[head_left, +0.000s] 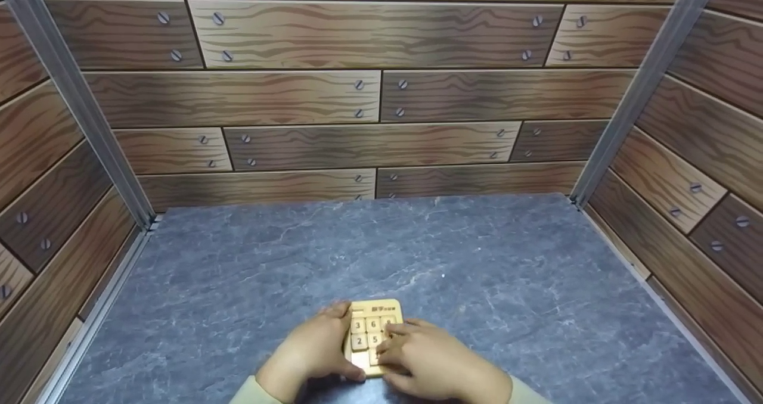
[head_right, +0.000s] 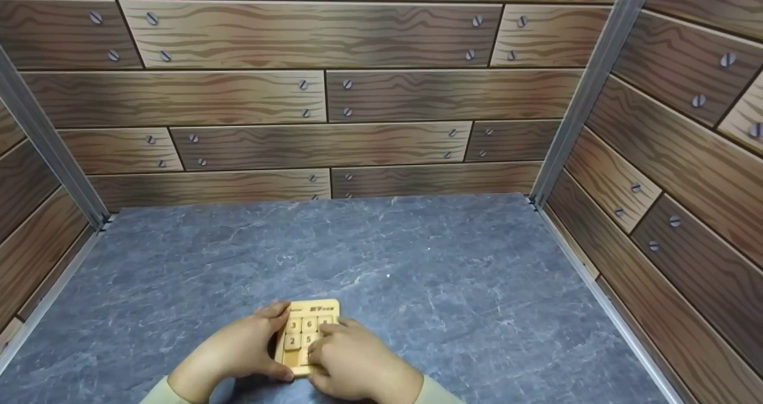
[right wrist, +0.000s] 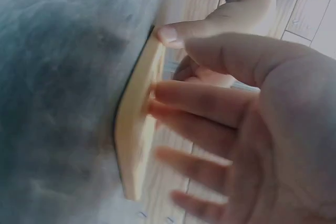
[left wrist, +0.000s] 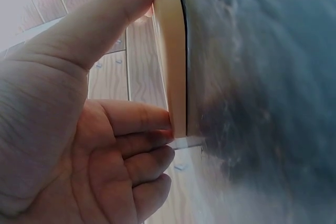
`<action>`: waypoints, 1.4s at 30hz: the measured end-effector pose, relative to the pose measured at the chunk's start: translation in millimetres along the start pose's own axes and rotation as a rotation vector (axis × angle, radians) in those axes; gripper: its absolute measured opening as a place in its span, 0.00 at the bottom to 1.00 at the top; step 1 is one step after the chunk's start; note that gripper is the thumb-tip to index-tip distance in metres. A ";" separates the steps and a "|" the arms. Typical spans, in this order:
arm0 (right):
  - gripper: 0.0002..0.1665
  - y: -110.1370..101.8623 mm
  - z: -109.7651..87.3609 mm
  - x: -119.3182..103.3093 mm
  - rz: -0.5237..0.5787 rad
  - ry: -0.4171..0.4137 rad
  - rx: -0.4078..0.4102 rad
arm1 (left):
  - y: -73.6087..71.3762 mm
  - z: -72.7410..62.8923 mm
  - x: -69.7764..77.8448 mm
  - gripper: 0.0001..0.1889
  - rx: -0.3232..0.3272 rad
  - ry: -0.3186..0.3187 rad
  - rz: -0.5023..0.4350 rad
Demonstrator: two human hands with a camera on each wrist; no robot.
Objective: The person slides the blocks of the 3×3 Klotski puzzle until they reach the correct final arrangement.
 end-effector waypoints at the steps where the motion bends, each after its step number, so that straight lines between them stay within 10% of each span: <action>1: 0.17 1.2 2.0 -1.1 -0.012 -0.022 0.046 | 0.0 -1.2 -0.5 0.67 0.002 -0.002 -0.002; 4: 0.23 7.4 5.8 -1.3 -0.033 -0.058 0.117 | 0.0 -2.7 -0.4 0.66 0.015 0.006 0.002; 11: 0.47 24.3 5.8 10.1 0.077 -0.001 -0.085 | -0.6 -1.9 1.0 0.66 0.006 0.005 0.017; 42: 0.33 8.5 16.1 5.1 0.083 -0.135 0.004 | -1.8 -2.0 -1.8 0.66 0.021 0.013 0.000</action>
Point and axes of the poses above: each hand's wrist, its own z-axis towards the middle knuckle, its own y-axis out of the palm, x = y × z, the point moved 5 cm from there along z, towards the middle knuckle, and after that the axes turned 2 degrees about y, right-handed, at the moved point
